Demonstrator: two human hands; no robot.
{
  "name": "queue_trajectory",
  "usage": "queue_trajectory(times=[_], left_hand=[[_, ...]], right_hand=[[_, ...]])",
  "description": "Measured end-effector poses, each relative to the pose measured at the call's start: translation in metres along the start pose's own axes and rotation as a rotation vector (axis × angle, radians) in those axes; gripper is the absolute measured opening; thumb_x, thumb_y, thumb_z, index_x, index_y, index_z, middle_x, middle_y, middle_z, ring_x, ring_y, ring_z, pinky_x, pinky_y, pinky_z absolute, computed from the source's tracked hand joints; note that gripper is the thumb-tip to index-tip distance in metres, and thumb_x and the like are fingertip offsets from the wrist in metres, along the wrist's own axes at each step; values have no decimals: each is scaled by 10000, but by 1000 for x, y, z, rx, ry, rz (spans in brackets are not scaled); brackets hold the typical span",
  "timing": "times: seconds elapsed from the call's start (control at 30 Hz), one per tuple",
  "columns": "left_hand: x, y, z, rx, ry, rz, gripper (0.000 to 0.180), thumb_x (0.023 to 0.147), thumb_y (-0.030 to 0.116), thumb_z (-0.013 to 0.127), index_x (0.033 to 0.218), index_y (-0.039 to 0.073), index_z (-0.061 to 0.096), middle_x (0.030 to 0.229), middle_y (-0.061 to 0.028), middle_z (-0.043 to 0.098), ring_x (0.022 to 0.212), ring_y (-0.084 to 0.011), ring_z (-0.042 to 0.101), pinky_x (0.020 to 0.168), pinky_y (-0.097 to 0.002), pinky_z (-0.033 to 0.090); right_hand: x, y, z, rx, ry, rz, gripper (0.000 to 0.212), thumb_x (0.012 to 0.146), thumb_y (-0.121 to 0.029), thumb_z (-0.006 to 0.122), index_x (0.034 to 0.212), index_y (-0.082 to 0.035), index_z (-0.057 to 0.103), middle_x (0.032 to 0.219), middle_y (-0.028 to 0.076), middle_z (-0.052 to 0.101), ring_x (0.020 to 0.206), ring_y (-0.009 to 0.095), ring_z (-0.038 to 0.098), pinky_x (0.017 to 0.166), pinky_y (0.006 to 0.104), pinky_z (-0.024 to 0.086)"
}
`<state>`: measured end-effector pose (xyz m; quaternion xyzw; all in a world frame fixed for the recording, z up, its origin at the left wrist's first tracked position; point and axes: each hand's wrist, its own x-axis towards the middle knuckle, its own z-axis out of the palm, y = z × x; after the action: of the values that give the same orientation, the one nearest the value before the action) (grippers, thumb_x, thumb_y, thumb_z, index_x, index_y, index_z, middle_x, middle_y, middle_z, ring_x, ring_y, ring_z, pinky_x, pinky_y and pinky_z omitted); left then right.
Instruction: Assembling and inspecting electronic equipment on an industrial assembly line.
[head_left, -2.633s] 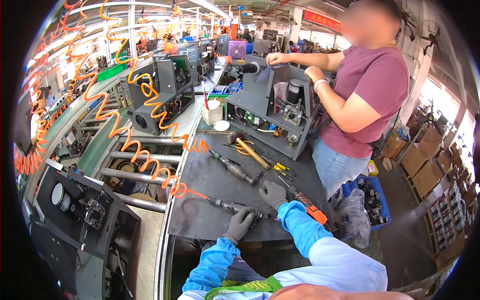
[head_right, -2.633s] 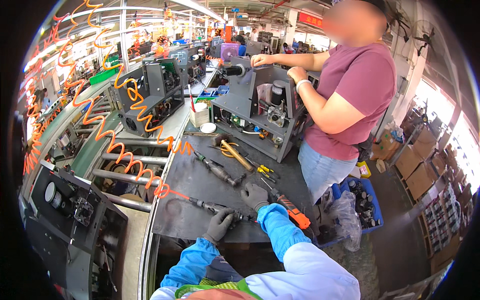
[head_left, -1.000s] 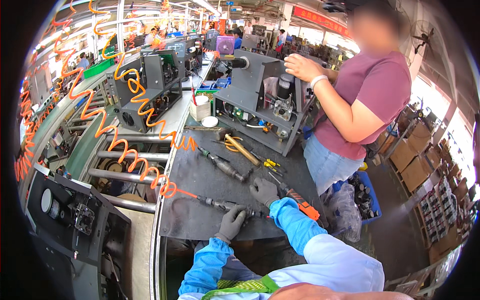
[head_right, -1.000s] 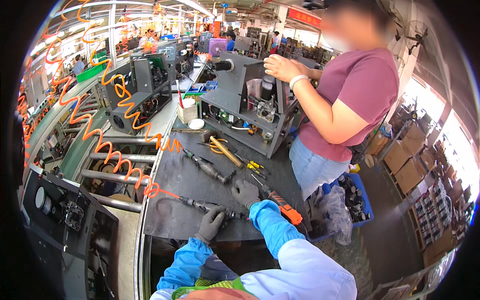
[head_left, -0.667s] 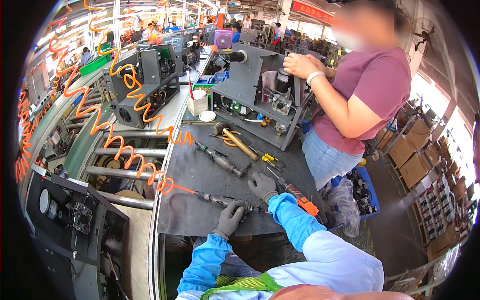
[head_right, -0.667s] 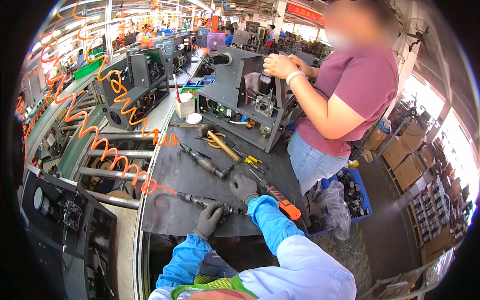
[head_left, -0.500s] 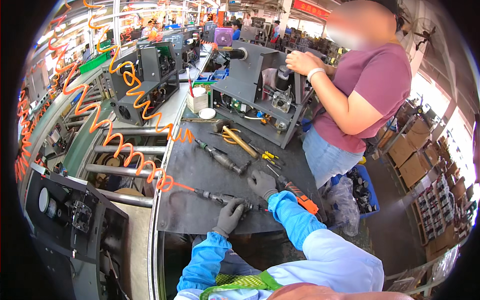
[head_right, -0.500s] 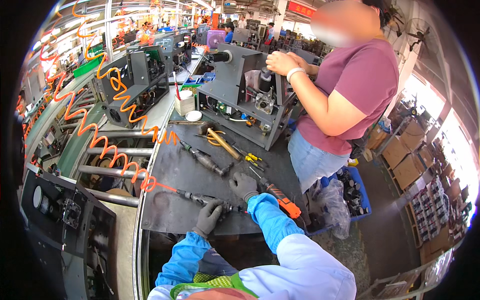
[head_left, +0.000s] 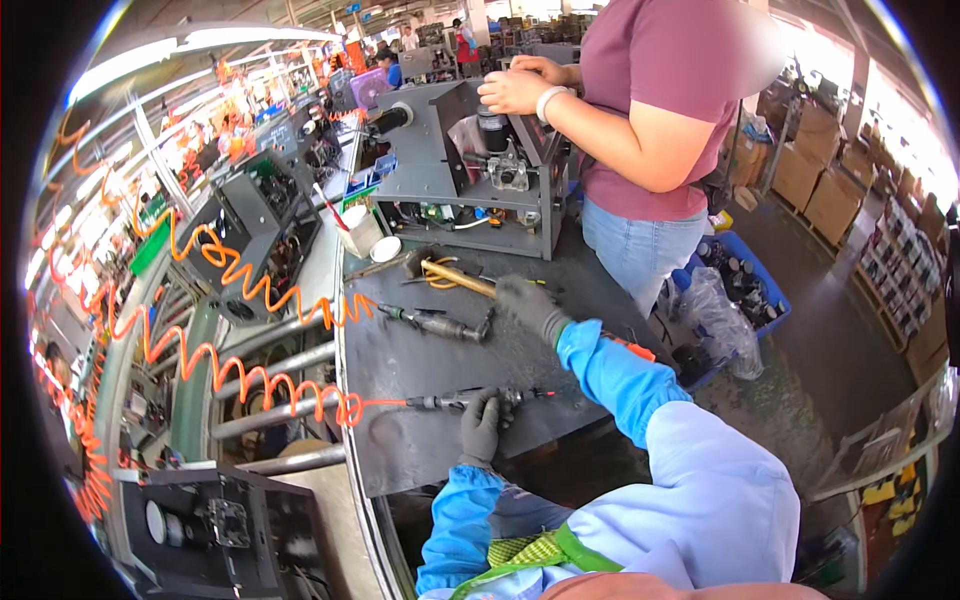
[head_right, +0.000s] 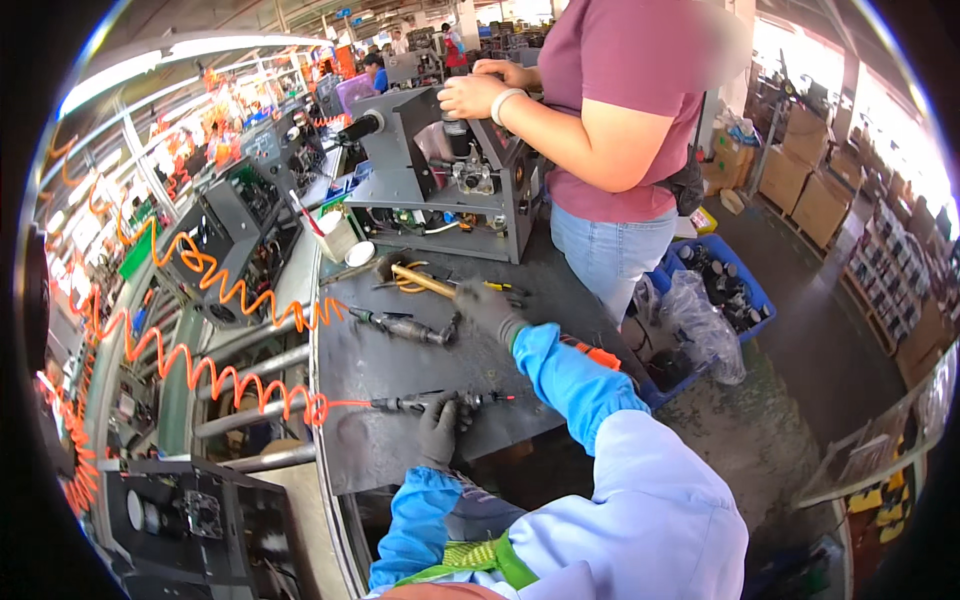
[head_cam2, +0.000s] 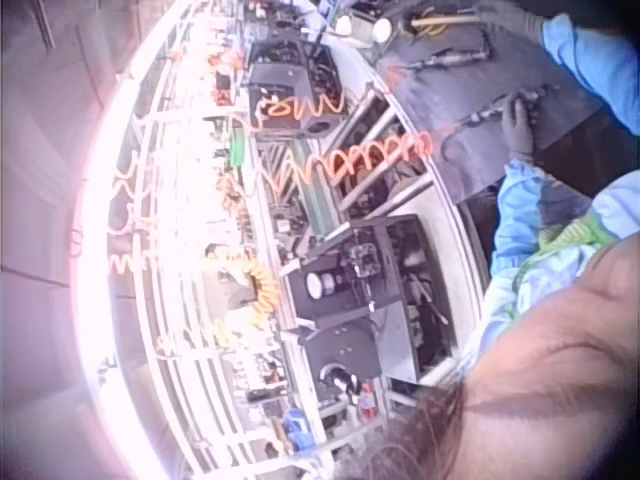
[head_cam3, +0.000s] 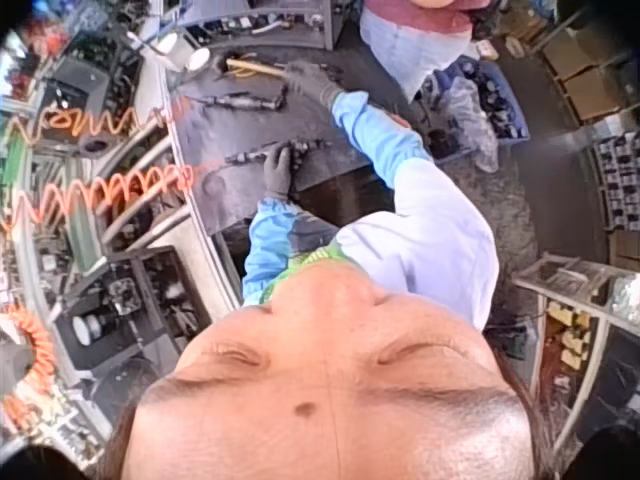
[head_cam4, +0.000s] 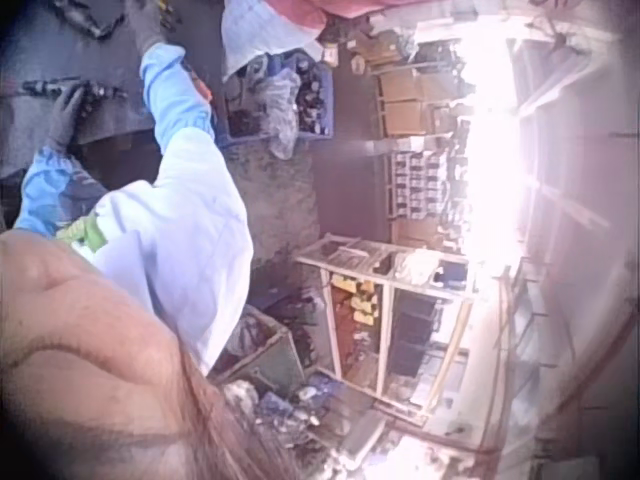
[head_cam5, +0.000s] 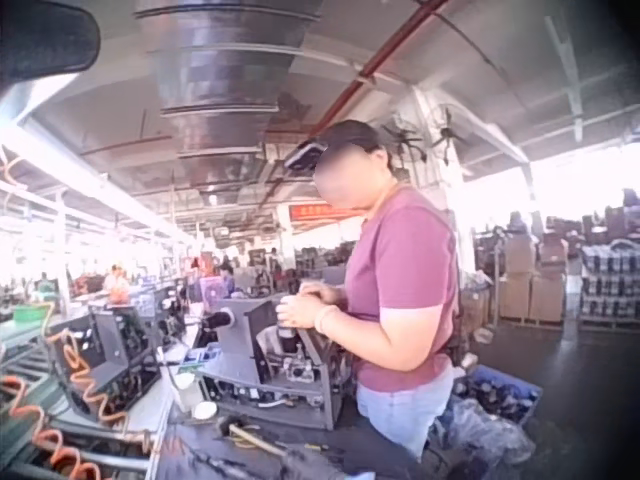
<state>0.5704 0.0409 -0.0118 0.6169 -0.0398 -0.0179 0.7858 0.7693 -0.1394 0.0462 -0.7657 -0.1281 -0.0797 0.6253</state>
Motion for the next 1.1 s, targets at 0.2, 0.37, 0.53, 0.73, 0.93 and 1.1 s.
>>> queue_trajectory(times=[0.2, 0.37, 0.53, 0.73, 0.93, 1.1], left_hand=[[-7, 10, 7, -5, -19, 10, 261, 1020, 129, 477, 1225, -4, 568, 891, -87, 651, 718, -143, 607, 616, -254, 482], [-9, 8, 4, -16, 9, -61, 238, 1017, 138, 489, 1191, 12, 592, 880, -82, 662, 707, -133, 618, 599, -237, 488], [-6, 17, -1, -20, 3, -51, 246, 1025, 156, 476, 1187, 6, 585, 877, -82, 658, 693, -135, 612, 599, -232, 481], [-2, 7, 0, -9, -16, -51, 249, 1027, 163, 474, 1208, 22, 570, 918, -81, 651, 724, -142, 609, 623, -252, 487], [-8, 7, -2, 14, -17, -36, 240, 1017, 154, 495, 1203, 23, 572, 920, -75, 646, 735, -135, 607, 641, -250, 491], [-10, 7, -2, 4, -24, -21, 244, 1015, 145, 498, 1211, 20, 571, 929, -77, 652, 738, -136, 611, 637, -252, 495]], right_hand=[[94, -74, -81, 623, 271, -24, 168, 904, -250, 604, 814, -109, 600, 618, 14, 547, 446, 114, 514, 374, 264, 374], [116, -85, -95, 764, 346, 45, 202, 916, -273, 572, 782, -122, 585, 585, 16, 548, 424, 111, 499, 376, 269, 374], [47, -99, -29, 371, 164, -166, 285, 899, -285, 630, 1071, -58, 620, 771, 39, 626, 614, 134, 597, 537, 307, 483], [-40, -9, -11, -701, -242, -286, 332, 845, -375, 607, 996, -79, 602, 916, 165, 669, 828, 389, 640, 712, 469, 511], [-74, 37, 5, -839, -245, -260, 337, 861, -447, 571, 921, -117, 606, 827, 147, 653, 803, 368, 649, 704, 518, 502], [-75, 37, 8, -845, -147, -277, 335, 873, -462, 567, 909, -130, 599, 844, 136, 652, 800, 354, 653, 684, 509, 499]])
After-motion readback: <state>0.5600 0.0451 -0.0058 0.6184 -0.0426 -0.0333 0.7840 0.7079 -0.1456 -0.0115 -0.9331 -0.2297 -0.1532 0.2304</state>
